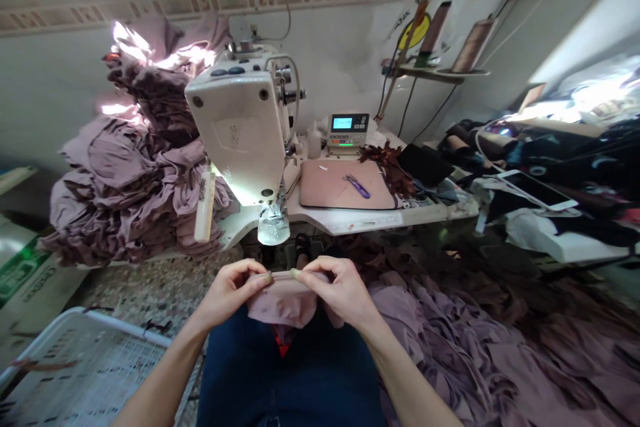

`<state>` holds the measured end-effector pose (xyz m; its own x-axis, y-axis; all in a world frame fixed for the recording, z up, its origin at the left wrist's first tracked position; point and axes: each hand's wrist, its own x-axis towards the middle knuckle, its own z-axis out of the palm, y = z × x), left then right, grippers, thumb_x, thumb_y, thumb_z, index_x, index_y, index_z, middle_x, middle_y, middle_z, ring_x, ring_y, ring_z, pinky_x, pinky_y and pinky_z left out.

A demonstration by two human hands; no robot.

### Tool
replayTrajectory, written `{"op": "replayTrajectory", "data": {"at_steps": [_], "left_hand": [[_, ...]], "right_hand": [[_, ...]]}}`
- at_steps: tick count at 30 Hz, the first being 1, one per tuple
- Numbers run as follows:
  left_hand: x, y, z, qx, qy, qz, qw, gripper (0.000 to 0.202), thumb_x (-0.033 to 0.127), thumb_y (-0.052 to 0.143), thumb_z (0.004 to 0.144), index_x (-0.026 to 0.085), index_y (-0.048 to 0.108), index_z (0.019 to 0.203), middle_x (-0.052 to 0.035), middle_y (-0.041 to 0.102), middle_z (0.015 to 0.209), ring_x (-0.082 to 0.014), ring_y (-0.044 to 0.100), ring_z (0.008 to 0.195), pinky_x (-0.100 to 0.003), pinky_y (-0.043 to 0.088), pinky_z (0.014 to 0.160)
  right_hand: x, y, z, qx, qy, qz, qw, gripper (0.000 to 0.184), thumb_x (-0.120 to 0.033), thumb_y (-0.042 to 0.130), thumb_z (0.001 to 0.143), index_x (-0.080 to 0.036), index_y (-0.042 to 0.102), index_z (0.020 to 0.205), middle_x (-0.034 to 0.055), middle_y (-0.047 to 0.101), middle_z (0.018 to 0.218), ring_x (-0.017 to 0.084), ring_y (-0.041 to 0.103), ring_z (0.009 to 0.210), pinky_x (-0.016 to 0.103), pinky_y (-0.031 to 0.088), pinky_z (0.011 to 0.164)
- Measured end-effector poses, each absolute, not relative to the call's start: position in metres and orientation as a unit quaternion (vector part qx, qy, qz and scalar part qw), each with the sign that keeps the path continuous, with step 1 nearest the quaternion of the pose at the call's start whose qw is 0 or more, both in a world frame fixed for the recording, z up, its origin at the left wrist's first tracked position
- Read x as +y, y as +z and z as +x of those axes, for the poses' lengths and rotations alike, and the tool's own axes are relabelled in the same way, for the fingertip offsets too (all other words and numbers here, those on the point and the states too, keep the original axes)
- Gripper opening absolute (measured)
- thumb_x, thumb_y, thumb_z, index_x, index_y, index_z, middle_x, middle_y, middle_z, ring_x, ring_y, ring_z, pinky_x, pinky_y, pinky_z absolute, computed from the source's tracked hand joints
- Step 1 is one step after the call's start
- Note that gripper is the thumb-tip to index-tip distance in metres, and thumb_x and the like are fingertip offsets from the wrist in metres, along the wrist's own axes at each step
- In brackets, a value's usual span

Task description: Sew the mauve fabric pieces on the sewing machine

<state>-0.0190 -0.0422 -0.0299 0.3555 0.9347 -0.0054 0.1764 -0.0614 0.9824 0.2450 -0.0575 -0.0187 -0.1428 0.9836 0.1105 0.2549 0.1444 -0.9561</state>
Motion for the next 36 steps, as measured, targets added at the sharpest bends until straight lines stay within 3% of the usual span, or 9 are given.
{"op": "replayTrajectory", "data": {"at_steps": [2, 4, 7, 11, 17, 22, 25, 29, 36], "left_hand": [[-0.041, -0.027, -0.022, 0.440, 0.376, 0.637, 0.509, 0.037, 0.046, 0.080, 0.095, 0.016, 0.081, 0.116, 0.0014, 0.061, 0.071, -0.0126, 0.053, 0.063, -0.022, 0.041, 0.058], [-0.040, -0.023, -0.026, 0.423, 0.373, 0.674, 0.478, 0.037, 0.042, 0.075, 0.100, 0.018, 0.080, 0.128, -0.0008, 0.067, 0.075, -0.0142, 0.058, 0.066, -0.023, 0.044, 0.062], [-0.036, -0.014, -0.030, 0.390, 0.354, 0.745, 0.409, 0.027, 0.036, 0.067, 0.106, 0.019, 0.086, 0.116, -0.0064, 0.076, 0.087, -0.0174, 0.067, 0.078, -0.025, 0.049, 0.071], [-0.029, -0.004, -0.028, 0.382, 0.365, 0.766, 0.365, 0.027, 0.031, 0.062, 0.108, 0.017, 0.084, 0.100, -0.0070, 0.077, 0.090, -0.0178, 0.068, 0.082, -0.026, 0.049, 0.077], [-0.016, 0.003, -0.013, 0.430, 0.409, 0.703, 0.391, 0.030, 0.037, 0.064, 0.104, 0.016, 0.079, 0.089, -0.0062, 0.076, 0.087, -0.0193, 0.067, 0.082, -0.027, 0.049, 0.077], [-0.003, 0.002, -0.006, 0.518, 0.435, 0.619, 0.398, 0.039, 0.049, 0.080, 0.089, 0.016, 0.066, 0.073, -0.0001, 0.059, 0.066, -0.0133, 0.049, 0.061, -0.024, 0.036, 0.058], [0.004, 0.002, -0.002, 0.505, 0.469, 0.577, 0.437, 0.038, 0.048, 0.083, 0.085, 0.019, 0.060, 0.082, 0.0061, 0.047, 0.062, -0.0106, 0.040, 0.056, -0.022, 0.028, 0.053], [0.013, 0.004, 0.004, 0.474, 0.509, 0.544, 0.469, 0.038, 0.046, 0.083, 0.086, 0.020, 0.056, 0.092, 0.0082, 0.043, 0.065, -0.0099, 0.039, 0.056, -0.021, 0.026, 0.054], [0.033, 0.002, 0.011, 0.443, 0.536, 0.535, 0.480, 0.041, 0.046, 0.085, 0.086, 0.021, 0.054, 0.092, 0.0110, 0.036, 0.061, -0.0083, 0.031, 0.052, -0.020, 0.023, 0.053]], "right_hand": [[-0.057, -0.016, 0.242, -0.626, 0.409, -0.498, 0.439, 0.032, -0.043, 0.078, 0.092, -0.018, 0.081, 0.073, 0.0018, 0.071, 0.066, 0.017, 0.061, 0.062, 0.027, 0.046, 0.060], [-0.058, -0.011, 0.240, -0.637, 0.392, -0.490, 0.448, 0.030, -0.040, 0.078, 0.094, -0.018, 0.081, 0.073, 0.0015, 0.071, 0.066, 0.017, 0.062, 0.062, 0.027, 0.046, 0.060], [-0.060, -0.002, 0.235, -0.661, 0.340, -0.472, 0.474, 0.025, -0.034, 0.078, 0.095, -0.019, 0.082, 0.075, 0.0014, 0.072, 0.067, 0.016, 0.063, 0.061, 0.027, 0.046, 0.060], [-0.058, 0.007, 0.231, -0.674, 0.264, -0.464, 0.511, 0.021, -0.029, 0.077, 0.097, -0.020, 0.085, 0.080, 0.0007, 0.070, 0.066, 0.015, 0.060, 0.059, 0.027, 0.044, 0.058], [-0.034, 0.005, 0.234, -0.615, 0.309, -0.500, 0.526, 0.023, -0.035, 0.079, 0.092, -0.019, 0.082, 0.075, 0.0013, 0.074, 0.071, 0.018, 0.064, 0.065, 0.028, 0.047, 0.065], [-0.017, -0.001, 0.235, -0.571, 0.355, -0.517, 0.530, 0.028, -0.042, 0.082, 0.087, -0.018, 0.082, 0.072, 0.0012, 0.073, 0.067, 0.018, 0.062, 0.064, 0.030, 0.046, 0.064], [-0.010, -0.006, 0.235, -0.556, 0.368, -0.512, 0.542, 0.029, -0.044, 0.083, 0.086, -0.018, 0.083, 0.073, 0.0025, 0.076, 0.070, 0.020, 0.065, 0.066, 0.031, 0.048, 0.066], [-0.001, -0.011, 0.234, -0.537, 0.363, -0.510, 0.565, 0.030, -0.046, 0.083, 0.086, -0.018, 0.084, 0.075, 0.0038, 0.078, 0.074, 0.022, 0.067, 0.070, 0.032, 0.050, 0.070], [0.014, -0.008, 0.236, -0.546, 0.310, -0.507, 0.591, 0.027, -0.045, 0.083, 0.085, -0.019, 0.085, 0.077, 0.0043, 0.080, 0.075, 0.022, 0.068, 0.071, 0.032, 0.052, 0.071]]}}
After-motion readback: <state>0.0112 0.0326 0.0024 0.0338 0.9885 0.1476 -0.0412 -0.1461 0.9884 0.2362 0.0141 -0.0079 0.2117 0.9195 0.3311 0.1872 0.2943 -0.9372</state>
